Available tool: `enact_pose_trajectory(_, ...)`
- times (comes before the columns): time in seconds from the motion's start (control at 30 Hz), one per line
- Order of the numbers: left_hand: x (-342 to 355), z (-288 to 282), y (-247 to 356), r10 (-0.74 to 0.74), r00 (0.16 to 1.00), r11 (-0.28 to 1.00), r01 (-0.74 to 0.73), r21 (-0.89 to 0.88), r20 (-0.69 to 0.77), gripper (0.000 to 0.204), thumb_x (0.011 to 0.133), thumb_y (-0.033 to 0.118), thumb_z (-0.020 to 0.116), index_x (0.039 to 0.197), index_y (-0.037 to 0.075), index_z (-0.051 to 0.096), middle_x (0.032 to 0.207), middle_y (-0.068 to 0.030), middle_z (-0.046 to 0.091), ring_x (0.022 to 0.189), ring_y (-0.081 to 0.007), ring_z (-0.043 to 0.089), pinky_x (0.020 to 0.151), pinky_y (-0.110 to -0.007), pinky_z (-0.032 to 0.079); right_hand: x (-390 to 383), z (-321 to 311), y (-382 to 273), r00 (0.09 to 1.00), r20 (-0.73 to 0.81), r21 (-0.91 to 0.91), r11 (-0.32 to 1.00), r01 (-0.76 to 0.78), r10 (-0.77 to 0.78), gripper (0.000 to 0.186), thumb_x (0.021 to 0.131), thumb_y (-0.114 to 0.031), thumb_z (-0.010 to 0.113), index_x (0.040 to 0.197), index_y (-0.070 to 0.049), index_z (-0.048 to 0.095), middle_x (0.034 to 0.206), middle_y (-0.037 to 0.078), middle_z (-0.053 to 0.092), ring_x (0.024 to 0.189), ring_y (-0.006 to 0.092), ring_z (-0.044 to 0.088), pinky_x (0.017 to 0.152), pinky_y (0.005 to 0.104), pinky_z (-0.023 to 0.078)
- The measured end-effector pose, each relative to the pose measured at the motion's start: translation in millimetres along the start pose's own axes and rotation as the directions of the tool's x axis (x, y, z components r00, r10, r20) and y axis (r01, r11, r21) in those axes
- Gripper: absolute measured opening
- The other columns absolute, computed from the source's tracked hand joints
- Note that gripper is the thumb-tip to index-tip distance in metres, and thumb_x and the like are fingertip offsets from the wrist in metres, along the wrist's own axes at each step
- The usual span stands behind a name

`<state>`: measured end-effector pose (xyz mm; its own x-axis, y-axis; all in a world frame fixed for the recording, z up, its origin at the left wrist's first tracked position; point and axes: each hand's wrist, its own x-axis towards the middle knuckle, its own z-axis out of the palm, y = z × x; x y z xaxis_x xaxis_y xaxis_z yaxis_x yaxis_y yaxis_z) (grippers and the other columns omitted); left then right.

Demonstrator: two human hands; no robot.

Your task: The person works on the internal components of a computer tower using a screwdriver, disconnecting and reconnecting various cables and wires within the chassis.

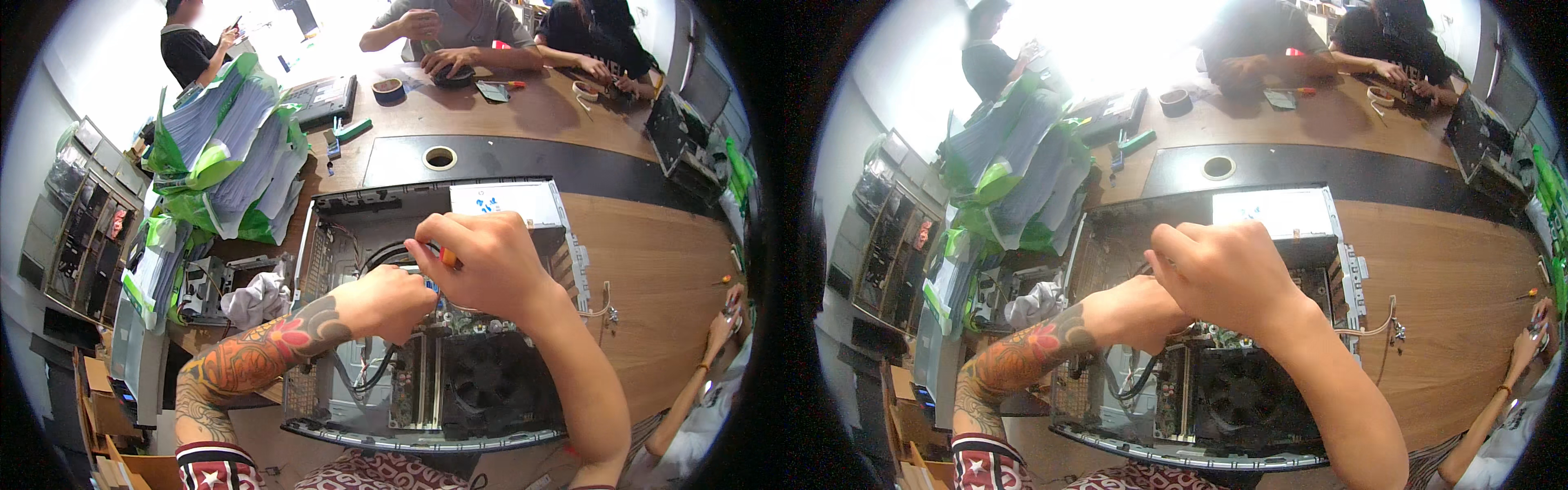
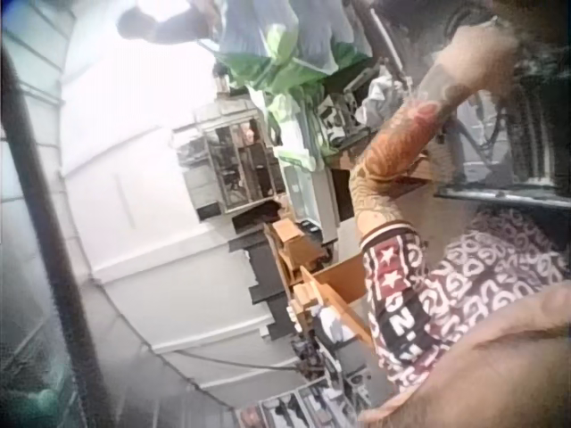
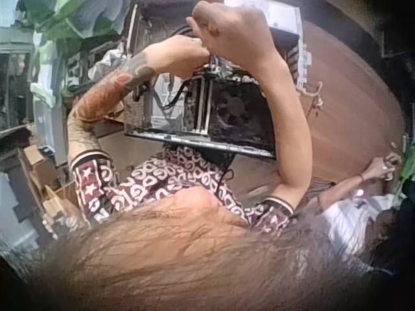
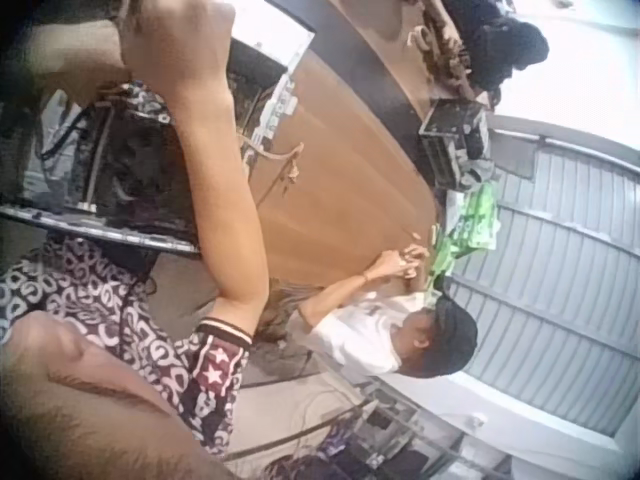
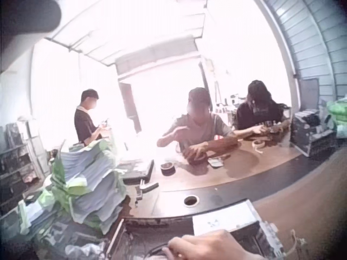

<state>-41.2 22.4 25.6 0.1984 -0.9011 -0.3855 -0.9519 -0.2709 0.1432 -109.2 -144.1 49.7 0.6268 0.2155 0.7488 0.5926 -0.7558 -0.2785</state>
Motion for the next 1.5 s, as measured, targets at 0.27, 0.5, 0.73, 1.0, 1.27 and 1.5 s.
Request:
enact_pose_trajectory(0.27,-10.1,-3.2,9.3,-0.232,0.973,0.937,0.223,-0.268,0.001,0.015,0.059,0.004,0.070,0.074,0.003,0.070,0.073,-0.0184,0.069,0.078,-0.0377,0.069,0.073,-0.046,0.055,-2.6,-5.8,8.2,0.996,-0.066,0.017,0.998,-0.062,0.063,0.018,0.087,-0.019,0.067,0.077,-0.008,0.057,0.066,0.009,0.064,0.059,0.0320,0.066,0.053,0.0411,0.052)
enact_pose_trajectory(0.5,-4.9,-5.5,3.4,-0.209,0.976,0.916,0.215,-0.339,0.056,0.016,0.059,0.000,0.067,0.074,0.001,0.067,0.073,-0.0159,0.069,0.074,-0.0361,0.068,0.068,-0.044,0.053,-6.8,1.7,10.6,0.996,-0.071,-0.092,0.994,-0.052,0.046,0.021,0.085,-0.021,0.069,0.075,-0.008,0.056,0.065,0.010,0.063,0.060,0.0324,0.066,0.054,0.0426,0.051)
enact_pose_trajectory(0.73,-38.4,5.4,1.3,-0.003,0.974,0.983,-0.038,-0.177,-0.225,0.018,0.075,0.010,0.072,0.092,0.005,0.069,0.070,-0.0137,0.068,0.077,-0.0360,0.068,0.069,-0.046,0.051,-8.6,-0.4,23.3,0.994,-0.036,-0.061,0.992,-0.107,0.105,0.020,0.086,-0.021,0.070,0.077,-0.009,0.058,0.058,0.008,0.059,0.054,0.0304,0.062,0.050,0.0407,0.048)
enact_pose_trajectory(1.0,-25.0,2.2,0.8,-0.035,0.987,0.993,0.017,-0.114,-0.156,0.022,0.079,0.021,0.073,0.094,0.004,0.069,0.083,-0.0122,0.068,0.088,-0.0302,0.065,0.084,-0.042,0.043,-6.1,4.6,24.8,0.992,-0.024,-0.040,0.991,-0.125,0.124,0.017,0.087,-0.020,0.071,0.079,-0.010,0.061,0.059,0.007,0.061,0.052,0.0276,0.062,0.050,0.0379,0.047)
enact_pose_trajectory(1.27,-16.3,14.0,-0.5,-0.039,0.975,0.953,-0.030,-0.300,-0.220,0.023,0.077,0.012,0.069,0.098,0.003,0.064,0.085,-0.0154,0.066,0.087,-0.0334,0.065,0.079,-0.044,0.047,-6.3,5.8,27.9,0.992,-0.033,-0.024,0.992,-0.126,0.125,0.017,0.088,-0.021,0.070,0.080,-0.010,0.061,0.059,0.007,0.061,0.052,0.0278,0.063,0.049,0.0387,0.047)
enact_pose_trajectory(1.5,-15.1,2.7,6.6,-0.345,0.922,0.692,0.125,-0.711,-0.174,0.025,0.077,0.009,0.062,0.100,-0.001,0.062,0.073,-0.0156,0.064,0.070,-0.0298,0.066,0.068,-0.040,0.052,-5.9,1.4,27.3,0.987,-0.044,-0.017,0.988,-0.152,0.151,0.021,0.088,-0.023,0.068,0.076,-0.008,0.058,0.059,0.010,0.060,0.056,0.0323,0.063,0.051,0.0423,0.049)
